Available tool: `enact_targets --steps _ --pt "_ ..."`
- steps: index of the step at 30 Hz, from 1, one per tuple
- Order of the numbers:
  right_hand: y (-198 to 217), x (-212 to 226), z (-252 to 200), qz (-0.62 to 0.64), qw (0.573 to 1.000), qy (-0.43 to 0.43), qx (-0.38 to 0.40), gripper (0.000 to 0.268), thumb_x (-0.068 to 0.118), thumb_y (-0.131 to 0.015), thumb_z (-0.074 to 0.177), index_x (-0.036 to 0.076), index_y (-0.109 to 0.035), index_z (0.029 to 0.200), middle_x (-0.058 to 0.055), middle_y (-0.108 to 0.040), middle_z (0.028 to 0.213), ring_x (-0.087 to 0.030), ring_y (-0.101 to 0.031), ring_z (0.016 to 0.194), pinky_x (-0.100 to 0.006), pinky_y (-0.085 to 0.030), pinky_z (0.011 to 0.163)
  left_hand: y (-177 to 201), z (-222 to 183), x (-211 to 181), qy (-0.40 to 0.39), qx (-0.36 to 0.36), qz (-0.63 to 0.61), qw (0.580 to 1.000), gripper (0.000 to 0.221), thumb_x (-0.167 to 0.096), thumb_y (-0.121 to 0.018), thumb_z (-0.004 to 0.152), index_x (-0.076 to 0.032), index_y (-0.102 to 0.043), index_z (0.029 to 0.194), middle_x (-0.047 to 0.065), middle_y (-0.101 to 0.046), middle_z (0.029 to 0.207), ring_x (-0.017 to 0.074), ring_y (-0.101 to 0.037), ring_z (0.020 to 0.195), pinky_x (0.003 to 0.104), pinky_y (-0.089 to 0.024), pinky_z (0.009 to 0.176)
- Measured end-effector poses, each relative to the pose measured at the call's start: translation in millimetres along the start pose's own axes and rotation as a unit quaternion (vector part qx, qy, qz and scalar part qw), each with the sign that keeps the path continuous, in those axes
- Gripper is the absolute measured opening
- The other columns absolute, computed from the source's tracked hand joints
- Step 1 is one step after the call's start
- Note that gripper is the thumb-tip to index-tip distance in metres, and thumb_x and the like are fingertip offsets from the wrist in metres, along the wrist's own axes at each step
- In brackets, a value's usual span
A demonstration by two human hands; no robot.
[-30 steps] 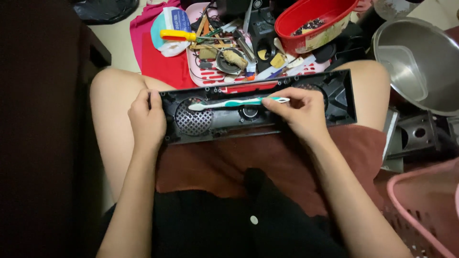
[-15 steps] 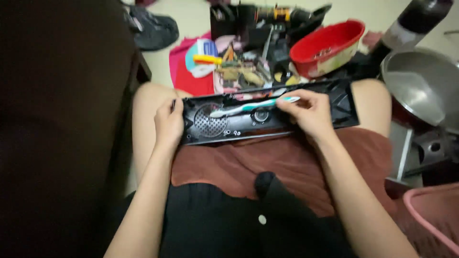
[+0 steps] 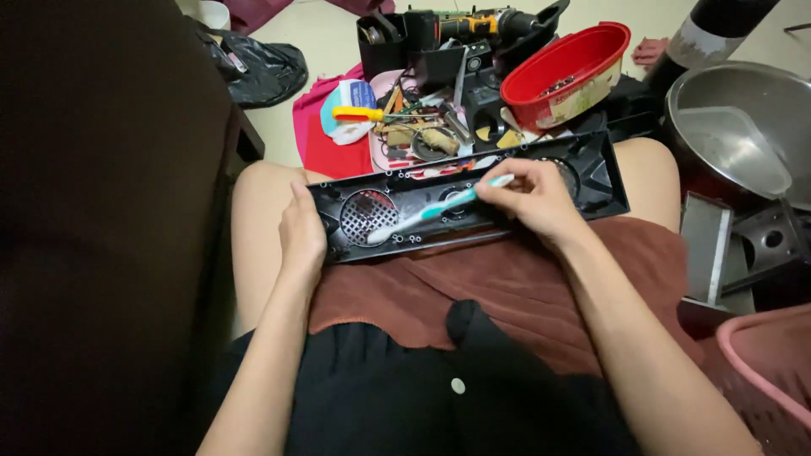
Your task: Cleaning and maintaining an electronic housing using a screwdriver and a toothbrush to remove dust.
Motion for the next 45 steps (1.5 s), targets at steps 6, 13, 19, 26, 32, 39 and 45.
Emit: enact_targets --steps 6,13,19,26,32,39,45 --pt "2 6 -7 -0.001 0.999 0.022 -0.023 0.013 0.002 -0.071 0.069 0.004 -0.067 0.081 -0.005 -0.053 0.053 -0.004 -0.048 0.042 -0.015 -0.038 0.037 -11 12 11 -0.057 -0.012 0.008 0.998 0.069 -0.050 -0.010 0.091 -0.001 -0.041 0.129 0.025 -0.044 0.127 0.0392 -0.034 0.123 0.045 -0.020 0.106" --pt "0 15 -14 -0.003 0.999 0.026 -0.030 0.015 0.004 -0.074 0.067 0.005 -0.068 0.080 -0.002 -0.052 0.057 -0.003 -0.047 0.044 -0.014 -0.038 0.038 -7 7 6 -0.077 -0.023 -0.014 0.997 0.066 -0.047 -0.015 0.092 0.001 -0.046 0.123 0.028 -0.047 0.122 0.0433 -0.036 0.120 0.047 -0.021 0.105" --pt "10 5 -8 0.000 0.998 0.023 -0.060 0.014 0.005 -0.072 0.071 0.005 -0.068 0.084 -0.004 -0.052 0.055 -0.006 -0.045 0.040 -0.015 -0.036 0.036 -9 15 12 -0.084 -0.026 -0.013 0.996 0.063 -0.046 -0.016 0.093 0.000 -0.048 0.121 0.027 -0.050 0.119 0.0432 -0.039 0.118 0.048 -0.023 0.104" --pt "5 8 -10 -0.017 0.998 0.030 -0.045 0.016 0.003 -0.073 0.066 0.006 -0.068 0.082 -0.002 -0.052 0.056 -0.004 -0.045 0.044 -0.014 -0.038 0.039 -7 13 11 -0.091 -0.029 -0.021 0.995 0.063 -0.046 -0.016 0.092 0.001 -0.051 0.116 0.028 -0.052 0.114 0.0437 -0.040 0.116 0.048 -0.025 0.102" --pt "2 13 -13 0.000 1.000 0.022 -0.017 0.014 0.002 -0.073 0.063 0.004 -0.067 0.077 -0.001 -0.052 0.056 -0.003 -0.045 0.045 -0.014 -0.039 0.039 -9 15 14 -0.090 -0.026 -0.018 0.995 0.063 -0.047 -0.017 0.092 0.000 -0.052 0.114 0.027 -0.053 0.113 0.0429 -0.041 0.116 0.048 -0.026 0.102" --pt "9 3 -8 0.040 0.998 0.022 -0.036 0.013 0.002 -0.071 0.068 0.002 -0.066 0.080 -0.002 -0.049 0.059 -0.004 -0.046 0.046 -0.016 -0.040 0.038 -7 12 9 -0.098 -0.030 -0.012 0.995 0.060 -0.045 -0.019 0.093 0.001 -0.053 0.112 0.028 -0.053 0.111 0.0437 -0.042 0.114 0.048 -0.027 0.101" --pt "5 12 -11 0.034 0.998 0.041 -0.027 0.013 0.001 -0.070 0.068 0.002 -0.066 0.081 -0.001 -0.046 0.053 -0.004 -0.043 0.044 -0.015 -0.036 0.038 -8 16 14 -0.103 -0.032 -0.011 0.994 0.059 -0.044 -0.020 0.093 0.002 -0.052 0.112 0.028 -0.053 0.112 0.0436 -0.042 0.114 0.048 -0.027 0.101"
Point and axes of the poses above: each hand's wrist, its own z-axis towards the middle knuckle, its own y-axis out of the back of the hand, x = y × z, the point moved 8 cm from there along z, towards the middle knuckle
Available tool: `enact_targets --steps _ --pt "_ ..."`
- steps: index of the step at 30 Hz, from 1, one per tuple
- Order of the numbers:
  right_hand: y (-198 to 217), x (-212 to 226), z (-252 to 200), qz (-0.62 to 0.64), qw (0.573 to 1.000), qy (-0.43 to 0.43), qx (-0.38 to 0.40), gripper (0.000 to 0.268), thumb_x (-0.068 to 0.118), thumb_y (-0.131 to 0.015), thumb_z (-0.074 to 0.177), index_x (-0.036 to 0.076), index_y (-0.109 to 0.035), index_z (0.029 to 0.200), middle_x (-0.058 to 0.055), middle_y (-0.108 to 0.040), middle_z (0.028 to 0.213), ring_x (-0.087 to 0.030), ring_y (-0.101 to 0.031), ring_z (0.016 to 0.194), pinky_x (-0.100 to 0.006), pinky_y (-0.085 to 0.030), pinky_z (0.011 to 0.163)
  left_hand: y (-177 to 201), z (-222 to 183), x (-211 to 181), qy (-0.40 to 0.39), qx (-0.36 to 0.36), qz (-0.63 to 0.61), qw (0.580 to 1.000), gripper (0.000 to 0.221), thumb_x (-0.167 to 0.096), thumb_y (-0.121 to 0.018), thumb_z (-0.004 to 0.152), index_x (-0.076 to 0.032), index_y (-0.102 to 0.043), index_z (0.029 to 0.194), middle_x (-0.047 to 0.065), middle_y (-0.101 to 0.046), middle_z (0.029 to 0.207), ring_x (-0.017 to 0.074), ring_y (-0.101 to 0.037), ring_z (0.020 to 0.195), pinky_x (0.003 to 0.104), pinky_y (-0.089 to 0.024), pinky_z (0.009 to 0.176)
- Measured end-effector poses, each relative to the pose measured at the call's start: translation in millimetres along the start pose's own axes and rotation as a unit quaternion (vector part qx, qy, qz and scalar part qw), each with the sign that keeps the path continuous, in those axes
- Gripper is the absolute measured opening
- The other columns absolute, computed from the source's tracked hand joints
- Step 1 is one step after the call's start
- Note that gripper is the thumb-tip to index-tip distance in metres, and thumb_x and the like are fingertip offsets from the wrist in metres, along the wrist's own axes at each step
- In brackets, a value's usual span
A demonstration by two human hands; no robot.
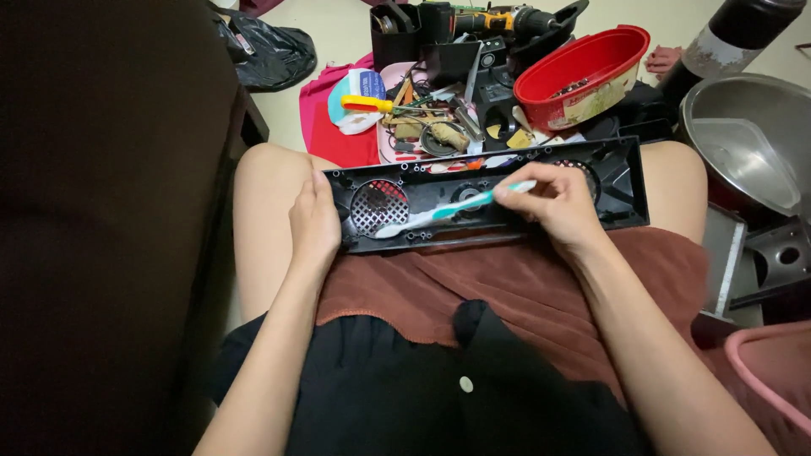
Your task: Cleaning and maintaining an electronic housing using a screwdriver and a toothbrush to remove dust.
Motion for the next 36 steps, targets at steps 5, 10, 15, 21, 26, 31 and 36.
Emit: enact_targets --steps 5,10,15,21,26,31,36 --pt "2 2 -1 0.007 1.000 -0.003 -0.018 0.013 0.001 -0.069 0.071 0.002 -0.066 0.083 -0.004 -0.047 0.051 -0.006 -0.044 0.040 -0.016 -0.034 0.036 -2 -1 3 0.008 0.004 0.009 1.000 0.061 -0.046 -0.021 0.092 0.002 -0.050 0.116 0.030 -0.052 0.113 0.0446 -0.041 0.115 0.048 -0.026 0.102" --pt "6 -8 0 -0.003 0.999 -0.029 -0.040 0.011 0.003 -0.067 0.074 0.003 -0.066 0.085 -0.005 -0.050 0.052 -0.005 -0.044 0.041 -0.016 -0.037 0.037 -2 -1 2 0.014 0.003 0.011 1.000 0.060 -0.046 -0.022 0.092 0.001 -0.050 0.116 0.028 -0.053 0.113 0.0425 -0.042 0.115 0.047 -0.027 0.102" --pt "-3 0 -4 -0.011 0.999 -0.029 0.016 0.013 0.001 -0.069 0.071 0.002 -0.066 0.083 -0.005 -0.052 0.053 -0.003 -0.047 0.044 -0.015 -0.038 0.040 -1 1 2 0.020 -0.001 0.014 1.000 0.059 -0.047 -0.023 0.092 0.000 -0.051 0.115 0.027 -0.053 0.112 0.0418 -0.042 0.115 0.047 -0.028 0.101" --pt "-20 14 -10 -0.044 0.996 -0.014 0.078 0.020 -0.001 -0.073 0.064 0.003 -0.068 0.083 -0.004 -0.057 0.059 -0.004 -0.049 0.051 -0.017 -0.044 0.046 0 2 3 0.020 -0.006 0.016 1.000 0.059 -0.047 -0.024 0.091 -0.001 -0.052 0.115 0.027 -0.054 0.112 0.0415 -0.042 0.115 0.047 -0.028 0.101" --pt "-1 -2 -3 -0.013 1.000 -0.016 -0.008 0.019 0.003 -0.071 0.071 0.002 -0.066 0.089 -0.005 -0.056 0.057 -0.004 -0.049 0.046 -0.014 -0.040 0.040 -1 4 10 0.018 -0.012 0.008 1.000 0.059 -0.048 -0.025 0.091 0.000 -0.053 0.114 0.027 -0.054 0.111 0.0414 -0.043 0.114 0.047 -0.029 0.100" --pt "-11 7 -10 -0.024 0.999 -0.021 0.028 0.024 -0.001 -0.075 0.064 0.001 -0.067 0.086 -0.005 -0.057 0.061 -0.004 -0.052 0.051 -0.016 -0.045 0.046 1 -1 2 0.024 -0.006 0.004 1.000 0.059 -0.046 -0.025 0.091 0.000 -0.051 0.117 0.026 -0.053 0.114 0.0410 -0.041 0.116 0.047 -0.028 0.101" --pt "-7 5 -3 -0.027 1.000 -0.011 -0.001 0.021 0.003 -0.074 0.068 0.003 -0.067 0.087 -0.006 -0.056 0.054 -0.005 -0.051 0.044 -0.016 -0.040 0.042 -2 7 11 0.022 -0.006 0.007 1.000 0.058 -0.047 -0.026 0.091 -0.001 -0.052 0.115 0.026 -0.054 0.113 0.0412 -0.042 0.116 0.048 -0.029 0.101"
Point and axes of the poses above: each hand's wrist, its own z-axis towards the middle knuckle, its own y-axis out of the back of the hand, x = y × z, the point moved 8 cm from there along z, towards the middle knuckle
